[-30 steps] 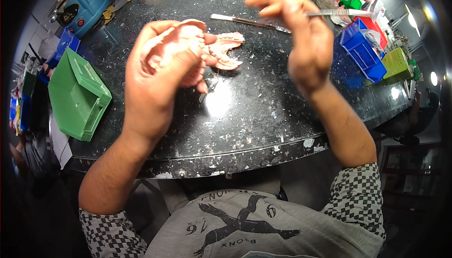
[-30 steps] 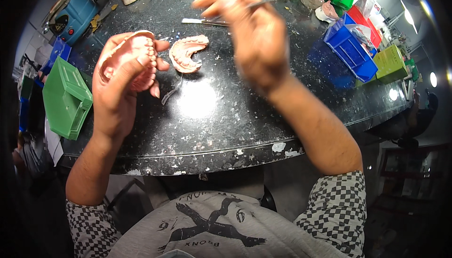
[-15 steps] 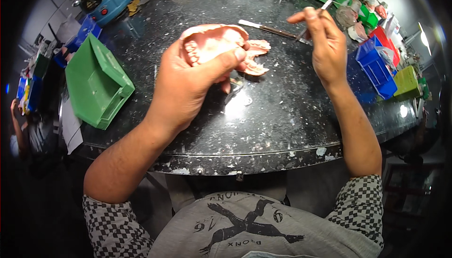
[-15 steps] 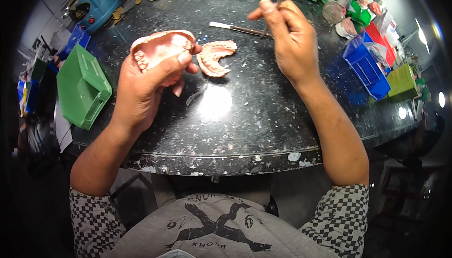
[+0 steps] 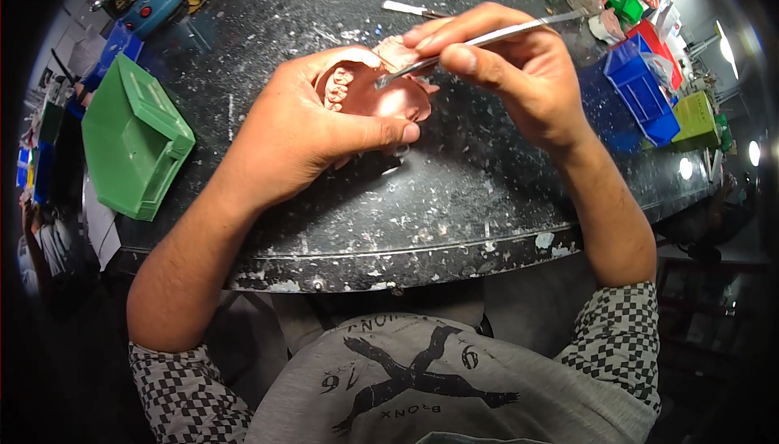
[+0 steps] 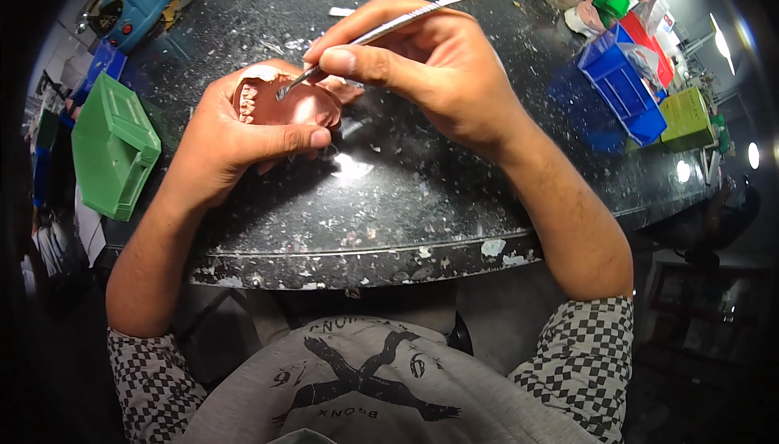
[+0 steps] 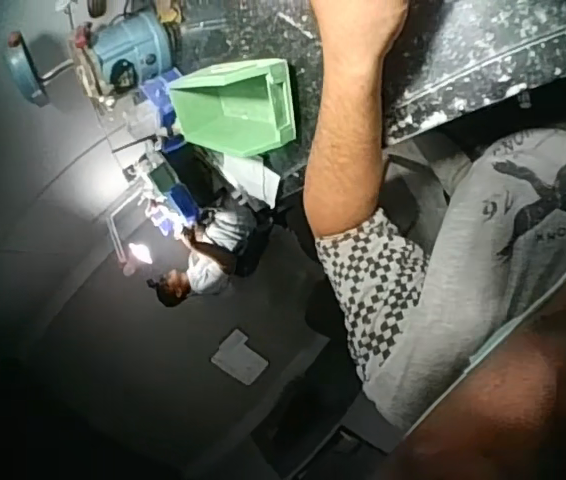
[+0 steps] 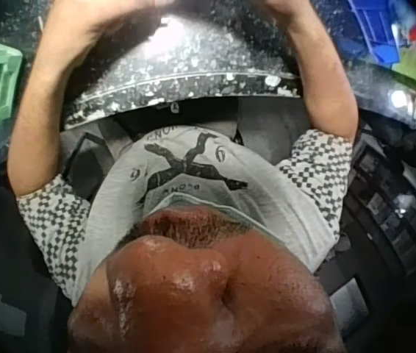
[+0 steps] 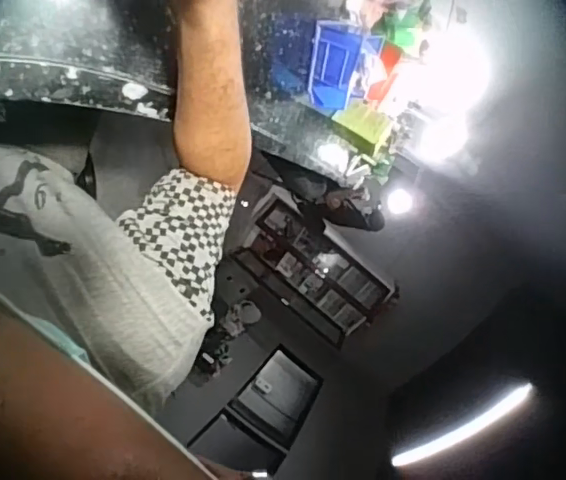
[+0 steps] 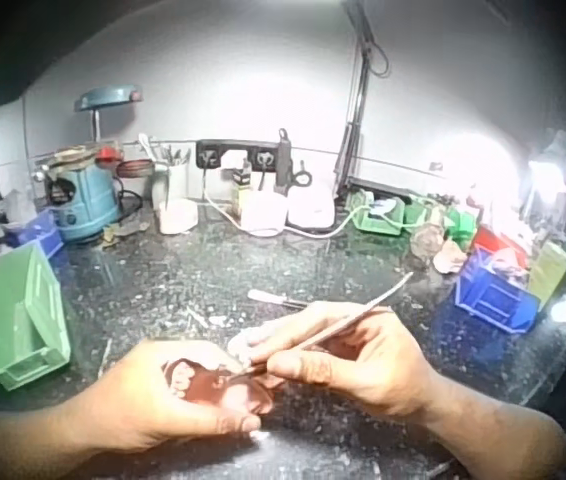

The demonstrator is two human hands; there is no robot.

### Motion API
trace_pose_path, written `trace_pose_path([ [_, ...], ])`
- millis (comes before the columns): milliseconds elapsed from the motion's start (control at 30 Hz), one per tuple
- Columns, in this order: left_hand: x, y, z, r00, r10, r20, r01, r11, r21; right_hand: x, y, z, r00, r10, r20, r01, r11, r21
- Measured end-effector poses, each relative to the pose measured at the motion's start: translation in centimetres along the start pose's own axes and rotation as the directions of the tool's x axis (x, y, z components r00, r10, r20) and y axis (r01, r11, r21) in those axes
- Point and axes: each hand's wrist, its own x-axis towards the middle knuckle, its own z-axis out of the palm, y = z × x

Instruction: The person uses a metal carving tool to scrape and refine the surfaces of a pink dental cast held in one hand, working along the gum lines and between the teeth. They turn the model over to access different areas and also manipulate a second smaller cast piece.

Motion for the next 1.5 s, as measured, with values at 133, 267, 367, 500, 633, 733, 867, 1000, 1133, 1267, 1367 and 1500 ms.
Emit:
trace_pose_path([
  [133,-0.1,-0.2,0.0,0.998,-0.052,0.036,0.053,0.997,-0.053,0.0,0.0,-0.3,0.995,0.068,0.076,-0.064,0.997,-0.045],
  [267,-0.2,0.1,0.0,0.996,-0.086,0.023,0.087,0.996,-0.008,0.0,-0.1,-0.4,0.996,0.058,0.073,-0.054,0.997,-0.053],
  [367,0.0,-0.3,-0.3,0.997,-0.067,0.026,0.067,0.998,0.012,-0.1,0.1,-0.3,0.997,0.038,0.069,-0.032,0.996,-0.088],
  [500,0.1,-0.1,-0.2,0.997,-0.079,0.024,0.08,0.996,-0.037,-0.2,0.4,-0.1,0.998,0.044,-0.035,-0.046,0.998,-0.05],
  [633,0.1,-0.3,-0.3,0.994,-0.106,0.024,0.106,0.994,0.011,-0.2,0.3,0.0,0.994,0.089,-0.055,-0.094,0.991,-0.094],
  [733,0.0,0.0,-0.4,0.993,-0.11,0.045,0.11,0.994,0.009,-0.2,0.2,0.2,0.992,0.107,-0.064,-0.114,0.988,-0.104],
  [867,0.0,-0.2,-0.2,0.996,-0.087,0.03,0.087,0.996,0.003,-0.3,0.4,0.4,0.991,0.103,-0.084,-0.112,0.989,-0.101],
  [1000,0.1,-0.1,-0.2,0.996,-0.085,0.04,0.085,0.996,0.0,-0.3,0.4,0.4,0.992,0.102,-0.071,-0.11,0.987,-0.116],
  [1133,0.0,-0.2,-0.2,0.995,-0.096,0.025,0.094,0.994,0.055,-0.3,0.4,0.4,0.994,0.093,-0.05,-0.098,0.988,-0.123],
  [1267,-0.1,-0.4,0.0,0.997,-0.077,0.026,0.075,0.995,0.064,-0.3,0.2,0.5,0.992,0.119,-0.038,-0.123,0.984,-0.131],
  [1367,-0.1,-0.3,0.1,0.997,-0.077,0.005,0.077,0.996,0.047,-0.4,0.1,0.6,0.99,0.136,-0.026,-0.138,0.984,-0.116],
  [1500,-0.3,-1.0,-0.1,0.997,-0.075,-0.013,0.075,0.996,0.055,-0.4,0.3,0.8,0.988,0.155,0.008,-0.153,0.984,-0.087],
])
